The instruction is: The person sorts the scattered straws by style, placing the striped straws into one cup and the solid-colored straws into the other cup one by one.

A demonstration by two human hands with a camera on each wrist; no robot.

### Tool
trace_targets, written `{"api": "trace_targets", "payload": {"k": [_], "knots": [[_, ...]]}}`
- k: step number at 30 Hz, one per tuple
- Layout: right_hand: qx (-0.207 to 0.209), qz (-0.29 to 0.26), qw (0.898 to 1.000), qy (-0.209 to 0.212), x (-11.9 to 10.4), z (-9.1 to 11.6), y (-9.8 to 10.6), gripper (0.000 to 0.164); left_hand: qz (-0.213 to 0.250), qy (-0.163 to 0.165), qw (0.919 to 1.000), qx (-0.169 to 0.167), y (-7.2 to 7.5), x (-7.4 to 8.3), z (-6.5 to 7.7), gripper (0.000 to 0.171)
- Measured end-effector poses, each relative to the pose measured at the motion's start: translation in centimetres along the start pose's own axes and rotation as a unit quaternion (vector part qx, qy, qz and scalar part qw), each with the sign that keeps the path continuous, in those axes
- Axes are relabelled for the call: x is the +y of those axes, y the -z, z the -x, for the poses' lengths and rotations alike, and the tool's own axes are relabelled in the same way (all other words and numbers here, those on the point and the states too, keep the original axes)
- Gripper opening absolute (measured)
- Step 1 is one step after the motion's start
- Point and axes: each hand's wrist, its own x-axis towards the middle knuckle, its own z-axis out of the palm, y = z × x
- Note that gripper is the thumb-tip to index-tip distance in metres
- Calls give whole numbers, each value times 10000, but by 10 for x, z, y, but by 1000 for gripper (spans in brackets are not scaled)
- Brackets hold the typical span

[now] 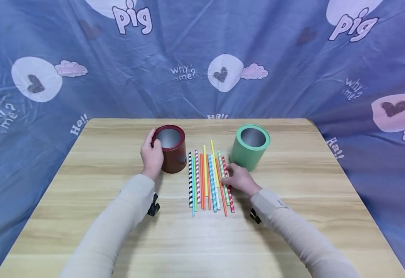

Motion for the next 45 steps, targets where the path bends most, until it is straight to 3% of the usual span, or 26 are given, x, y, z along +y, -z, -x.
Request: {"api": "trace_targets", "payload": {"k": [3,11,19,33,45], "knots": [[68,94,9999,-34,3,-1,1,54,-113,-66,9998,-126,-4,1,1,45],[54,150,9998,-104,1,-5,2,50,-108,-133,9999,-4,-6,-1,-1,45],[166,105,9995,-230,-3,-6,1,58,-36,-238,9997,19,-5,-1,-1,44],[-73,-530,9968,-595,-1,-3,3,62,-125,-156,9998,-7,-4,-1,1,44],[-80,-485,9979,-425,-9,-2,11,67,-83,-98,9999,20,-2,-3,1,44]]}}
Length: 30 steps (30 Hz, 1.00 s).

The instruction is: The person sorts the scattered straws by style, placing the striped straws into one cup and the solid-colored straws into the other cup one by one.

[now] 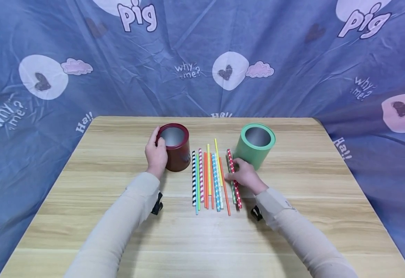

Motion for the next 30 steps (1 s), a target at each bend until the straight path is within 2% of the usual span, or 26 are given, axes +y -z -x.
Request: {"api": "trace_targets", "payload": {"k": [7,14,22,27,30], "knots": [[33,-100,9999,126,-14,-3,4,66,43,61,10000,13,1,-1,0,45],[42,-737,9970,253,-32,-6,8,63,29,111,9999,3,1,1,1,45],[-151,-1688,9851,305,-55,-11,11,61,30,118,9999,32,2,2,0,45],[-23,-1912,9801,537,-71,-10,14,61,4,108,9999,-35,2,2,0,44],[100,-2133,9738,781,-81,-9,17,62,15,84,9999,-77,1,2,0,43]]}}
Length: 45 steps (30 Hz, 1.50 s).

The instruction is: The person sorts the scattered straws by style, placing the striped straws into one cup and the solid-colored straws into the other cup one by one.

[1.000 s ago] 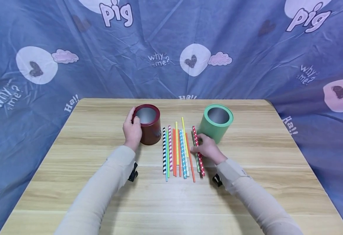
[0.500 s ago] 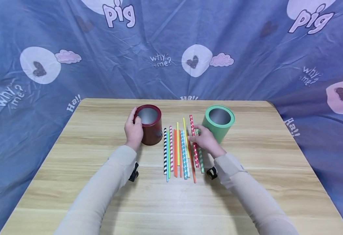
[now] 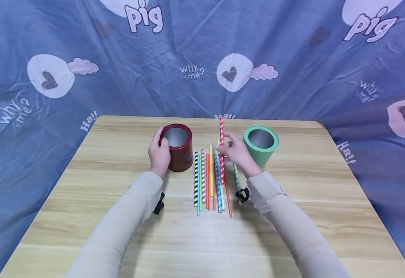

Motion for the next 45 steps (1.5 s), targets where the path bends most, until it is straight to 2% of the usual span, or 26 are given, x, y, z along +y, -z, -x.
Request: {"api": "trace_targets", "payload": {"k": [4,10,16,20,22,24,30,34,39,45], "knots": [[61,-399,9981,472,-14,-3,-3,60,-3,-51,10000,20,0,-1,-1,43],[512,-436,9911,1147,-33,-7,-10,58,-39,-57,10000,47,-2,0,-1,43],[714,-781,9811,1618,-46,-11,-21,58,-169,-118,9997,155,-2,0,-1,44],[858,-1143,9696,1985,-51,-15,-26,57,-232,-191,9994,144,-3,1,-2,45],[951,-1356,9598,2268,-53,-16,-30,56,-251,-197,9994,135,-3,1,-2,45],[1078,-1584,9452,2642,-56,-16,-35,55,-252,-204,9994,156,-3,2,-2,45],[1595,-2209,8911,3630,-63,-17,-51,52,-294,-221,9991,206,-3,3,-1,45],[1684,-2398,8712,3940,-70,-15,-62,51,-304,-253,9989,241,-4,4,-1,45],[1883,-2255,8644,4081,-64,-25,-74,49,-313,-266,9988,248,-5,1,-1,45],[1938,-2211,8718,3918,-56,-31,-88,41,-280,-329,9986,314,-5,0,-3,44]]}}
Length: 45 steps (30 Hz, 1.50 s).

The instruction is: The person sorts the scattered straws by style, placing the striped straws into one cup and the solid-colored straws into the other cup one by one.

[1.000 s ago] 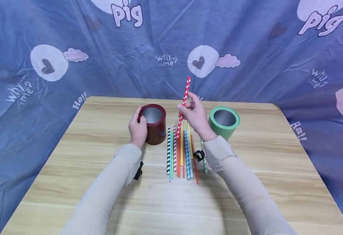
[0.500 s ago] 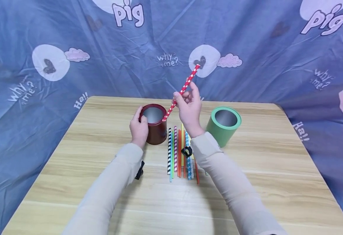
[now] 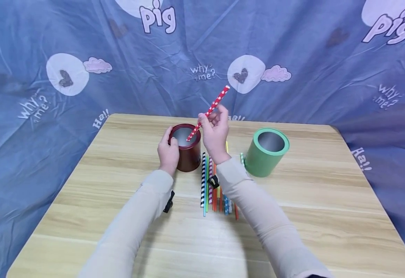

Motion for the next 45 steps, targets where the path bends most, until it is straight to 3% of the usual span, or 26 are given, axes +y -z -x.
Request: {"api": "trace_targets", "payload": {"k": [10,15,21,27,34,45], "knots": [[-94,417,9967,-686,19,18,-3,31,30,46,10000,34,0,0,1,44],[-202,607,9955,-698,26,25,-1,27,38,55,10000,46,0,-1,1,44],[-136,1199,9888,-881,32,29,3,22,10,20,10000,18,-1,-2,2,44],[-264,1490,9834,-1005,12,33,1,23,-7,106,9999,-20,0,-1,1,44],[-479,1502,9812,-1112,35,30,5,28,3,-11,10000,22,2,0,-1,44],[-538,1712,9775,-1107,36,31,10,30,21,-23,10000,16,1,-1,0,44]]}}
